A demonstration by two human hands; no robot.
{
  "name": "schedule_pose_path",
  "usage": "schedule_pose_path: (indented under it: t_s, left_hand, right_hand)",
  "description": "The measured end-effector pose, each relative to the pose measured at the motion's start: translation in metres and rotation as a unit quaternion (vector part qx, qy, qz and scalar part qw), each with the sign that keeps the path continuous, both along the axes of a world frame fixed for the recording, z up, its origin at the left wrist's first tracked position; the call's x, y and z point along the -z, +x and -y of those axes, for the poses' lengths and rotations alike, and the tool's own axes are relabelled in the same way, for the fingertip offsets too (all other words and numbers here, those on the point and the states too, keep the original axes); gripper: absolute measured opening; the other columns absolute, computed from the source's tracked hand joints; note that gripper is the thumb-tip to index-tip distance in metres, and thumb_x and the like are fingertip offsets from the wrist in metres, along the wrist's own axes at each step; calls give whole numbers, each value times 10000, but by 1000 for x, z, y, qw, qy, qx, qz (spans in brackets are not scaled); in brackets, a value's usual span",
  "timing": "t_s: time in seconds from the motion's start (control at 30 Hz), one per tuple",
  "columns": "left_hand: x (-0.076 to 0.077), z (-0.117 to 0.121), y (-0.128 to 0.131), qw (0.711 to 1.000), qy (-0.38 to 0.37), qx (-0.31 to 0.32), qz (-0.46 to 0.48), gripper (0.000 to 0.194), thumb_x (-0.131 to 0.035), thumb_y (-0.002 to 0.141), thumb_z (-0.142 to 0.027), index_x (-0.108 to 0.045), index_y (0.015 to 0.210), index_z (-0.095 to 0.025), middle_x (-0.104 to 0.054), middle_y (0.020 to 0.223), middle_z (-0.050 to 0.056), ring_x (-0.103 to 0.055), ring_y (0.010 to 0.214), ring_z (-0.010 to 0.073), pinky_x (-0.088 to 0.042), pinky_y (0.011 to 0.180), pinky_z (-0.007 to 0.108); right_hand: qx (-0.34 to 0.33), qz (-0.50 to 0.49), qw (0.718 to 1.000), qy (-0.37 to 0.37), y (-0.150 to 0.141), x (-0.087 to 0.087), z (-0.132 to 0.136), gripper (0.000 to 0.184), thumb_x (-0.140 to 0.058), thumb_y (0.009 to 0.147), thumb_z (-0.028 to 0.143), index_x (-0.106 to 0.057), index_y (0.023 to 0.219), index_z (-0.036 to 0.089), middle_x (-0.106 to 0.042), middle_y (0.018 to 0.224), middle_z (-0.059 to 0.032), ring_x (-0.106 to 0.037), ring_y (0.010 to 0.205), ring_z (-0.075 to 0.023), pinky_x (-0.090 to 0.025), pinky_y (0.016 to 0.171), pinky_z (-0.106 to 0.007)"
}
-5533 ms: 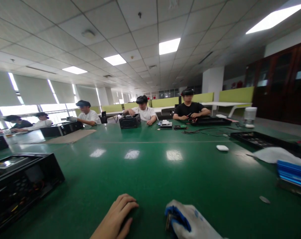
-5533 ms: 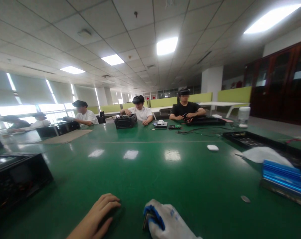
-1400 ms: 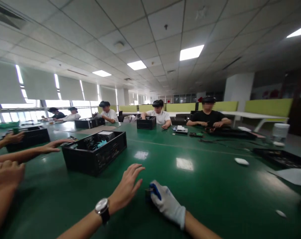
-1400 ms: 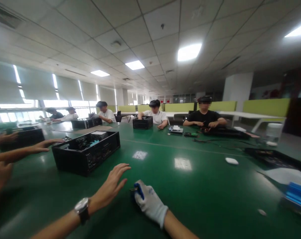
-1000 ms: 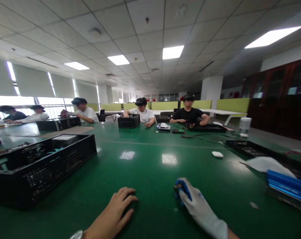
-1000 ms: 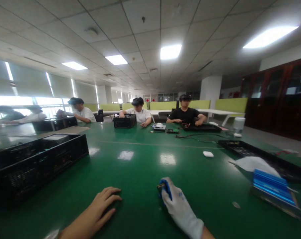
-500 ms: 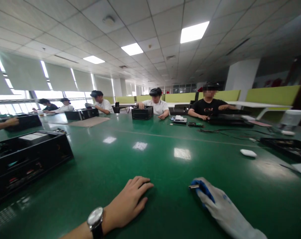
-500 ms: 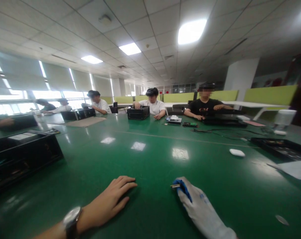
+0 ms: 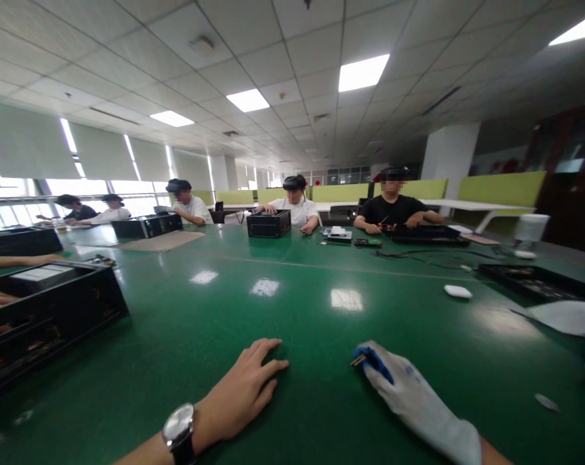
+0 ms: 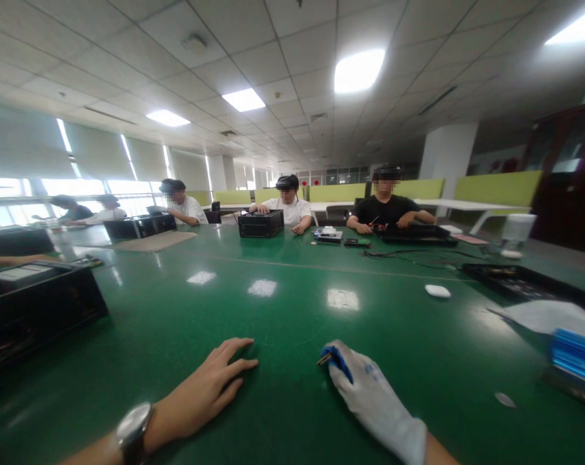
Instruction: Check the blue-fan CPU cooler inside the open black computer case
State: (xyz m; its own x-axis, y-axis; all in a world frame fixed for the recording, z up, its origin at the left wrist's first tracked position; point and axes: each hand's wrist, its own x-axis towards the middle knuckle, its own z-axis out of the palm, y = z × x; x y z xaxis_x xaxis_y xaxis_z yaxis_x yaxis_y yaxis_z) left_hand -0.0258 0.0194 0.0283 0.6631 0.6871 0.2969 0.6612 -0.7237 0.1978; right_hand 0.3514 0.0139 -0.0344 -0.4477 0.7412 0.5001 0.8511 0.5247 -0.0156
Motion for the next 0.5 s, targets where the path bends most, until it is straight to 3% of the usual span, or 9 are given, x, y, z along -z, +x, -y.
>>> schedule_pose_path:
  t_s: [0.13,0.23,0.3,0.37,0.5]
  left_hand:
    - [7,5,1,999,52,-1,-1,416,-452,982,-123,-536,1359,-277,-314,1605,71,-307,1489,290,-362,1210,552]
    - [-5,-8,2,994,107,-13,-16,449,-462,994,-162,-473,1431,-263,-331,1602,67,-258,1511,274,-349,1226,516]
    - [-31,-35,3,987,149,-34,-54,430,-473,1014,-226,-473,1443,-252,-396,1570,59,-281,1499,253,-331,1237,470]
    - [-70,-78,5,977,181,-76,-82,408,-466,1038,-298,-490,1439,-232,-455,1529,62,-333,1467,239,-303,1244,437]
    - [-145,-170,8,957,202,-194,-72,412,-447,1069,-358,-493,1433,-172,-457,1513,125,-384,1432,291,-315,1204,525]
  right_hand:
    - [-2,6,1000,18,-3,-4,2,427,-453,865,109,-730,1183,180,-627,1399,-175,-640,1229,-380,-561,998,-530]
    - [-4,-1,1000,18,-6,-3,3,415,-456,876,112,-730,1183,164,-624,1396,-191,-647,1215,-391,-563,988,-546]
    - [-8,-2,1000,19,-7,1,3,425,-432,885,100,-736,1177,154,-606,1413,-204,-646,1208,-407,-563,972,-572]
    - [-8,-3,1000,17,-8,6,2,431,-422,890,89,-743,1170,161,-593,1429,-201,-644,1209,-414,-560,969,-584]
    - [1,2,1000,19,-12,11,1,427,-446,885,81,-738,1180,184,-607,1425,-171,-632,1238,-385,-558,997,-535]
